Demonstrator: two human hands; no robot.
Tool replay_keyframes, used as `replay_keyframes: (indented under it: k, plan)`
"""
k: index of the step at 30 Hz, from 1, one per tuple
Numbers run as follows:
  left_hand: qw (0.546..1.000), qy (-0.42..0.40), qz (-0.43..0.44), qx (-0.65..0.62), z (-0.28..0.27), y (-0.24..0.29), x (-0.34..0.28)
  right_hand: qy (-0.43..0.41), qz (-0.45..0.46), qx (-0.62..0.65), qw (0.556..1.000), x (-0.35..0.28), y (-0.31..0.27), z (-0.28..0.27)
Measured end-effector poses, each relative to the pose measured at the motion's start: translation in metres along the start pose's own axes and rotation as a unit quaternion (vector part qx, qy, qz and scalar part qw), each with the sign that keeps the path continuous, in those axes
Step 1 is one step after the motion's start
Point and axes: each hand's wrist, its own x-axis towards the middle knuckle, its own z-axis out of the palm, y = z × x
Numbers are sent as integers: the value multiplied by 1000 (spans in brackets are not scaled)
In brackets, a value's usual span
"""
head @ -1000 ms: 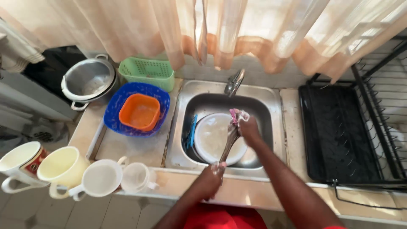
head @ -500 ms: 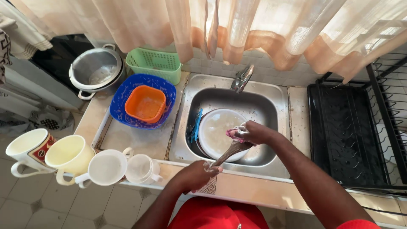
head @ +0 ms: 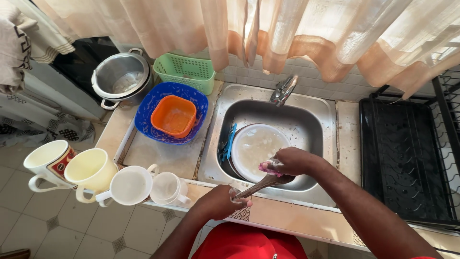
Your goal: Washing and rinsing dishes in a kitchen sink
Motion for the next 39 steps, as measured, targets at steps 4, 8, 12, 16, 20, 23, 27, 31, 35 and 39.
replay_keyframes:
  k: [4, 8, 12, 16, 20, 23, 27, 31, 35, 39]
  plan:
    - [999, 22, 13, 41, 4, -15, 15, -21, -3, 63, 998, -14, -11, -6]
    - [997, 22, 52, 47, 8, -19, 14, -79, 16, 211, 974, -15, 2, 7]
    - [996, 45, 75, 4, 17, -31, 26, 25, 41, 194, 980, -34, -26, -4]
    - [990, 48, 110, -79, 31, -23, 25, 219, 45, 221, 949, -16, -22, 7]
    - [972, 32, 54, -226, 50, -5, 24, 500, 67, 340, 794, 22, -1, 36]
    - [949, 21, 30, -313, 49, 5, 18, 576, 89, 578, 571, 37, 0, 37]
    - [858, 36, 45, -510, 65, -10, 50, 489, 170, 779, 353, 22, -11, 26]
    - [859, 192, 32, -474, 24, -3, 34, 452, 197, 746, 447, 6, -14, 53]
    - [682, 319, 162, -638, -13, 6, 42, 429, 121, 786, 428, 19, 1, 85]
    - [556, 341, 183, -736, -35, 4, 78, 397, 94, 794, 451, -3, -26, 72]
